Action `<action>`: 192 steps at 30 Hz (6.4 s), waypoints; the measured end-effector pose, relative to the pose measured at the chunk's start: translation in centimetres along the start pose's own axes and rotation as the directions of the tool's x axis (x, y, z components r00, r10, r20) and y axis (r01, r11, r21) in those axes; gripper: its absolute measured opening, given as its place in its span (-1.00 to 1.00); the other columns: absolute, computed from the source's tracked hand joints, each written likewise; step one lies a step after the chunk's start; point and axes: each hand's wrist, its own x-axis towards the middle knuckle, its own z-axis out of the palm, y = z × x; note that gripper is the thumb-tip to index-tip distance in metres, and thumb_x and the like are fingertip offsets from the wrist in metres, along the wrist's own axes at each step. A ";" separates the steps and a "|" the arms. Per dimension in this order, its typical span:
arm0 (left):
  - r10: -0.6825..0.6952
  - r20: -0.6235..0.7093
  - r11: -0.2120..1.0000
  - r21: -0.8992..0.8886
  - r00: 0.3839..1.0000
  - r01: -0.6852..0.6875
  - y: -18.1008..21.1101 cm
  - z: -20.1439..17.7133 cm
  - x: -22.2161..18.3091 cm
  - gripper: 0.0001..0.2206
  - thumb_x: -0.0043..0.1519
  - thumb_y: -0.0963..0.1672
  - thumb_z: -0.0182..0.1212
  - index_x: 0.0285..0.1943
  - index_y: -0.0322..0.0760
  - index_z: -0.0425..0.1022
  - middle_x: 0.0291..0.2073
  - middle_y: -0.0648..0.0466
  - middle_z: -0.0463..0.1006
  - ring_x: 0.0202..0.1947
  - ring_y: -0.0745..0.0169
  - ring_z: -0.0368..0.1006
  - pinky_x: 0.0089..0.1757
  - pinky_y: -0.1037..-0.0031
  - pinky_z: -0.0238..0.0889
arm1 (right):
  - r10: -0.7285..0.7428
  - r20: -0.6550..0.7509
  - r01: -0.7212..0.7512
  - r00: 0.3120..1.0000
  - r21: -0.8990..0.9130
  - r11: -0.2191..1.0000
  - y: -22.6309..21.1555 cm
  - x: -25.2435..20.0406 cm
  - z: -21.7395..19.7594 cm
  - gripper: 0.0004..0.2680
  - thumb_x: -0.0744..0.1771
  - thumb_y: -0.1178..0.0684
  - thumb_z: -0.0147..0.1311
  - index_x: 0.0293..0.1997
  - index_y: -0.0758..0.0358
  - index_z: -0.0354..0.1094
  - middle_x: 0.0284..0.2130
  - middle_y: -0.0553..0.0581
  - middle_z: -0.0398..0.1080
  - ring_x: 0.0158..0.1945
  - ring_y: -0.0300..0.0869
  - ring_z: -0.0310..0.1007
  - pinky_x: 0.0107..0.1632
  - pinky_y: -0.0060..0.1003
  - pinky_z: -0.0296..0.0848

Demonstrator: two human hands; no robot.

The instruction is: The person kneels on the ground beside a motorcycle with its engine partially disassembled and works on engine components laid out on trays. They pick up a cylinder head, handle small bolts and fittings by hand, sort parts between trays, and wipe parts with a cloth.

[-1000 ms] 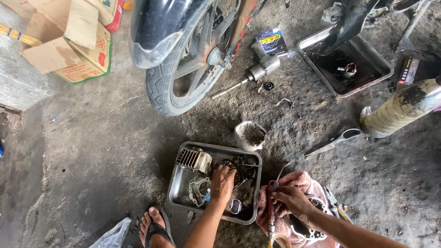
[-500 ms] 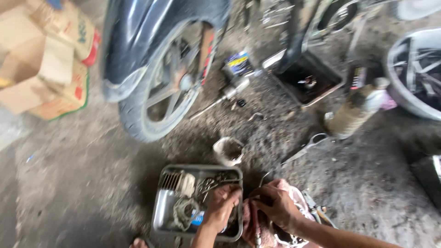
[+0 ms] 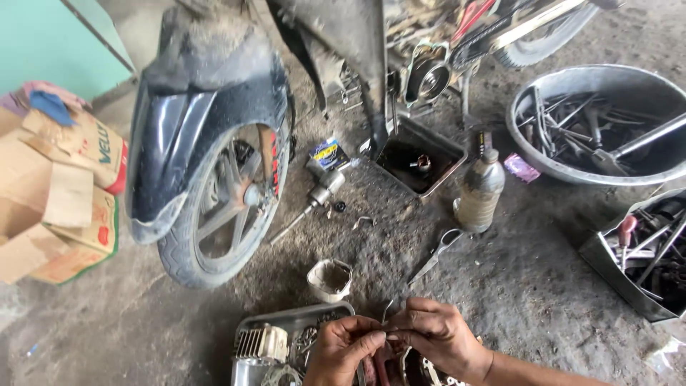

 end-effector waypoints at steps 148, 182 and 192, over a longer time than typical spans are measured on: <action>0.800 0.291 0.229 0.660 0.524 -0.716 5.5 8.1 3.1 -0.87 0.18 -0.23 0.41 -0.11 -0.34 0.69 -0.22 -0.01 0.65 -0.21 0.21 0.64 -0.23 0.44 0.58 | 0.739 -0.097 -0.425 0.667 0.764 0.484 0.9 -1.7 -3.9 -0.90 0.27 0.31 0.22 -0.20 0.52 0.54 -0.65 0.03 0.36 -0.69 -0.38 0.07 -0.63 -0.42 -0.01; 0.544 0.439 0.110 0.808 0.715 -0.579 5.3 9.3 3.0 -0.87 0.22 -0.18 0.34 -0.17 -0.39 0.54 -0.25 -0.06 0.52 -0.12 0.03 0.48 -0.11 0.22 0.41 | 0.754 0.275 -0.451 0.596 0.892 0.031 0.3 -0.8 -3.0 -0.29 0.33 -0.50 -0.43 0.43 0.42 0.07 0.25 0.37 0.37 0.32 0.12 0.34 0.33 0.04 0.30; 0.603 0.301 0.227 0.823 0.739 -0.520 5.8 10.5 2.1 -0.87 0.23 -0.18 0.31 -0.14 -0.40 0.55 -0.26 -0.03 0.54 -0.14 0.02 0.52 -0.13 0.22 0.41 | 0.625 0.186 -0.355 0.758 0.922 0.156 0.5 -1.8 -2.4 -0.41 0.37 -0.33 -0.28 0.40 0.43 0.14 0.28 0.37 0.34 0.35 0.08 0.33 0.35 0.02 0.30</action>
